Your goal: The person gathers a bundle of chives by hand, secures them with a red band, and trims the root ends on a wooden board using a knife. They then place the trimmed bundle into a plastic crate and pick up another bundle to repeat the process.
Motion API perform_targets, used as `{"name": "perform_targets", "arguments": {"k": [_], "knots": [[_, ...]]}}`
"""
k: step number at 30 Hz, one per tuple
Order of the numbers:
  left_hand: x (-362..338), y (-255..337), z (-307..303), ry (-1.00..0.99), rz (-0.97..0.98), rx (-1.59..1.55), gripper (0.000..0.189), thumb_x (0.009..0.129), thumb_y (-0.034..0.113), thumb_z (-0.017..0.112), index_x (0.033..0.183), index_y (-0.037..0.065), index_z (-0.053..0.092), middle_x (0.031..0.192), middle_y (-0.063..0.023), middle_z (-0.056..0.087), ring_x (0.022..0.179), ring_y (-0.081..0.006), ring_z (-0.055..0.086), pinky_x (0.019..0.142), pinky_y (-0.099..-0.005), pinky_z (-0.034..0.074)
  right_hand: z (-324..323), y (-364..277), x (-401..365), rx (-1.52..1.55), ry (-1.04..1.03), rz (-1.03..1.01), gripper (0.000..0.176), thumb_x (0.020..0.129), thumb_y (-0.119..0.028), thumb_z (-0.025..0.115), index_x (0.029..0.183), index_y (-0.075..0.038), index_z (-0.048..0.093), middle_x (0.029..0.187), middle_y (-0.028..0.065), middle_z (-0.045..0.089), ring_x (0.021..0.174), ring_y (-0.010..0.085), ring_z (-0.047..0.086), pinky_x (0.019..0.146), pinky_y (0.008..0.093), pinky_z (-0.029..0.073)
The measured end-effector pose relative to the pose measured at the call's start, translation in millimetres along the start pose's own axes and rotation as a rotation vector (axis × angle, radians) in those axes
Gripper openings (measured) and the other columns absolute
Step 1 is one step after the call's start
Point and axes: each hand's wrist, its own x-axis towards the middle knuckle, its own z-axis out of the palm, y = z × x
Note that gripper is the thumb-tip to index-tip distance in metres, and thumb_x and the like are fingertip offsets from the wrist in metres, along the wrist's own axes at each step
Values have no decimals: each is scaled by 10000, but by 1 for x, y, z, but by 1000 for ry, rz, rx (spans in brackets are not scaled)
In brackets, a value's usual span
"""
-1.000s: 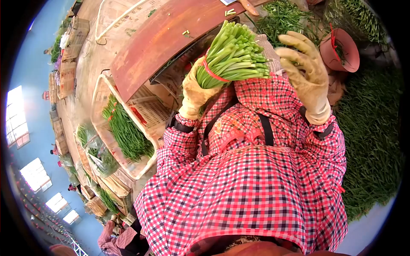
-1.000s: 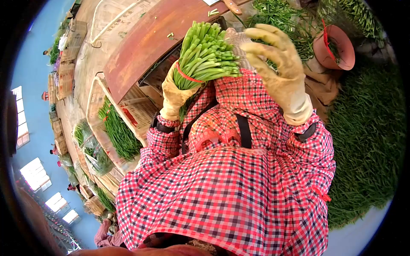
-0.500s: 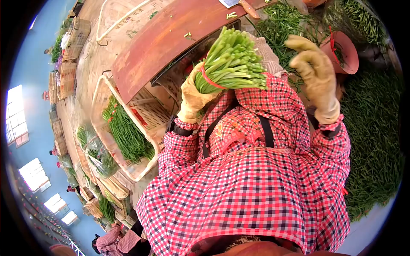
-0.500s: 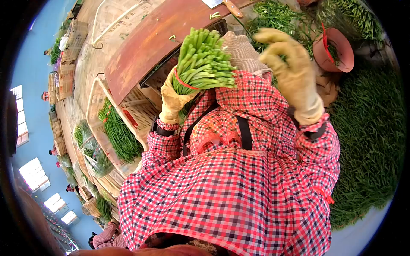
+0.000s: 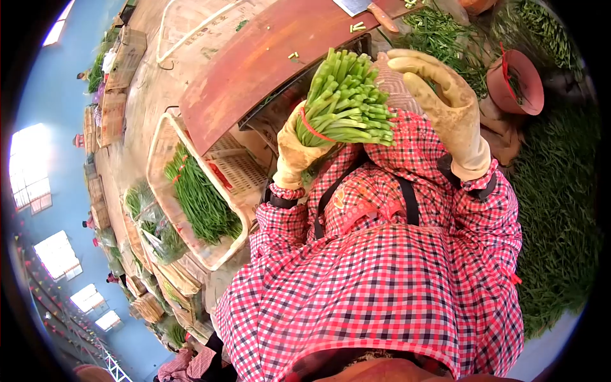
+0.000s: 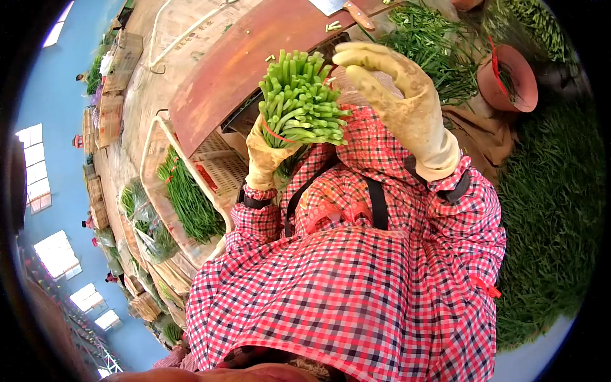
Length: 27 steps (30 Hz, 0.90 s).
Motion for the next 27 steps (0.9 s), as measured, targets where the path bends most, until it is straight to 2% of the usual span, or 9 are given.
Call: {"name": "perform_targets", "arguments": {"k": [2,3,7,14,15,19,22,26,27], "knots": [[-3,-17,-4,3,2,23,807,684,105,942,1384,-16,558,1262,-76,714,1103,-134,674,1000,-306,534,4,-12,11,-135,-26,-108,203,1001,-142,642,1173,-72,724,1262,89,694,1170,248,659,1049,367,476],[-3,-20,-5,1,2,34,831,672,106,950,1396,-5,557,1263,-70,717,1105,-126,671,1000,-301,531,6,-12,14,-76,-76,-68,198,983,-147,660,1159,-80,723,1278,88,682,1221,268,624,1078,389,456],[-1,-11,-5,-83,-29,-27,793,727,70,918,1404,-44,521,1304,-94,689,1147,-153,665,1018,-317,530,11,7,21,-207,-199,-166,220,939,-135,696,1152,-83,719,1334,97,649,1302,309,556,1098,412,445],[-1,-16,-7,-129,18,19,821,721,85,931,1421,-29,516,1312,-81,687,1163,-137,649,1024,-307,523,12,7,22,-381,-212,-316,168,904,-123,713,1063,-72,728,1290,101,663,1267,338,566,1078,429,462],[0,-20,-8,-130,46,113,830,713,87,937,1421,-22,518,1303,-68,693,1152,-128,651,1021,-304,523,11,3,23,-331,-218,-253,108,896,-109,706,990,-59,725,1259,110,672,1236,339,579,1055,432,475],[-1,-25,-2,-127,34,172,836,701,100,944,1416,-14,524,1281,-64,706,1127,-132,664,1020,-308,523,1,5,23,-433,-228,-339,52,884,-77,678,884,-25,686,1238,118,679,1208,341,594,1032,428,488],[1,-18,-2,-132,110,385,864,686,114,958,1420,-12,521,1280,-66,706,1121,-129,663,1017,-307,523,10,9,17,-326,-127,-184,49,883,-62,660,878,-17,678,1223,128,678,1192,345,596,1030,428,488],[6,-21,0,-150,17,238,879,677,138,967,1424,-11,526,1291,-75,703,1139,-133,658,1023,-312,516,12,12,9,-239,-47,-123,57,883,-24,647,933,-6,666,1203,131,680,1166,346,608,1007,415,493],[7,-21,-1,-163,3,225,871,683,132,963,1422,-16,526,1301,-75,698,1150,-131,652,1030,-309,511,16,7,7,-44,-9,19,77,877,-1,635,950,-4,656,1219,125,674,1165,345,610,993,406,498]]}}
